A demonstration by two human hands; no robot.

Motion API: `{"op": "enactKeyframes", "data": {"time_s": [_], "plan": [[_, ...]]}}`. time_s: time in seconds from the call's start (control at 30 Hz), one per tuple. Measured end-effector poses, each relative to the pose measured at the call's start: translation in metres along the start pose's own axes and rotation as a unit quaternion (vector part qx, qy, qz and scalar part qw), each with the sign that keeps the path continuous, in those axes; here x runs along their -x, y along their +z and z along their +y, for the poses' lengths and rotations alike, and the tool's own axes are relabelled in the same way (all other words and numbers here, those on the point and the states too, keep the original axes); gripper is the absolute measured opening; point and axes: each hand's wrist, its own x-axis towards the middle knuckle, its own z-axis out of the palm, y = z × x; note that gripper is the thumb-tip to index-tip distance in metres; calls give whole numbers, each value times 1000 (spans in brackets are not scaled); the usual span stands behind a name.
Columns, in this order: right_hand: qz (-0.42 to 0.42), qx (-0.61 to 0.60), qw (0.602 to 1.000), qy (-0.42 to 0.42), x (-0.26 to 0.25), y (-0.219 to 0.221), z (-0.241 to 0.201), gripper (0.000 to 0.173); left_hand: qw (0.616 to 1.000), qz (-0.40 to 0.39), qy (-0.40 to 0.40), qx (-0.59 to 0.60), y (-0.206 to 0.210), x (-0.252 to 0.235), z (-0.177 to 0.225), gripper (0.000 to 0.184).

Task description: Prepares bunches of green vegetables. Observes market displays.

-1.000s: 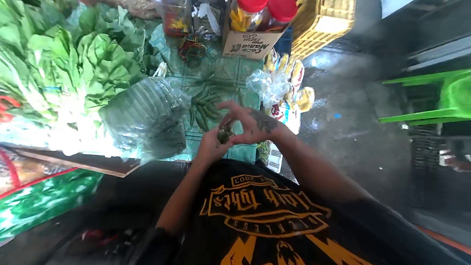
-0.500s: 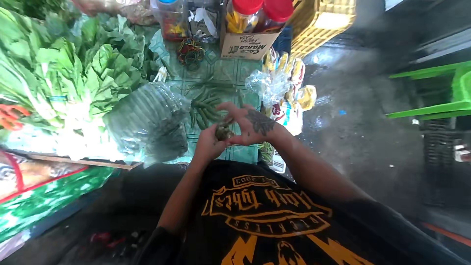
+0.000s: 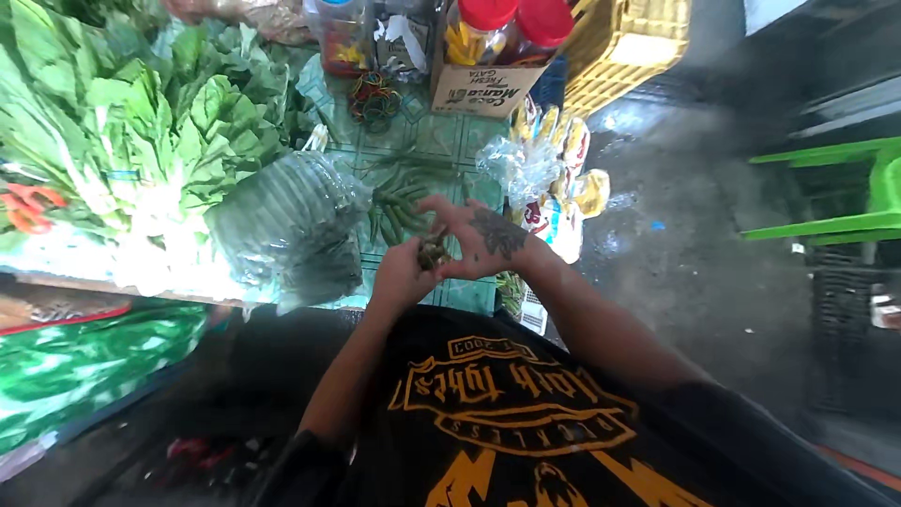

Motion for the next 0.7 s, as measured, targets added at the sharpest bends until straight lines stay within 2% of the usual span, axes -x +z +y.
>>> {"op": "enactKeyframes", "data": {"time_s": [0.07, 0.1, 0.17, 0.2, 0.27, 0.33, 0.37, 0.43, 0.5, 0.53, 0.6, 0.7], "plan": [[-12, -58, 998, -22, 4, -2, 12, 78, 989, -6, 12, 148, 4, 2, -4, 27], [-12, -110, 993, -39, 7, -2, 19, 65, 972, -11, 15, 236, 7, 3, -4, 25], [-15, -238, 968, -74, 16, -4, 29, 44, 912, -15, 10, 409, 15, 7, -3, 17], [-13, -331, 937, -108, 22, -1, 36, 36, 876, -15, 13, 483, 18, 10, -3, 14], [-20, -518, 837, -176, 30, 11, 45, 27, 805, -11, 47, 591, 26, 11, -3, 15], [18, -632, 744, -215, 34, 30, 42, 22, 758, -7, 77, 648, 32, 10, 1, 23], [46, -673, 706, -216, 35, 40, 38, 23, 747, 0, 89, 659, 33, 9, 5, 24], [101, -728, 652, -190, 33, 53, 27, 30, 757, 38, 101, 644, 34, 8, 14, 24], [125, -748, 636, -144, 31, 58, 17, 45, 778, 91, 114, 611, 32, 6, 25, 28], [132, -750, 636, -127, 30, 59, 13, 55, 806, 124, 121, 566, 31, 6, 30, 30], [150, -716, 673, -103, 29, 54, 8, 72, 870, 180, 153, 432, 27, 4, 35, 33], [188, -650, 730, -96, 29, 42, 4, 78, 931, 236, 195, 198, 21, -2, 28, 35]]}}
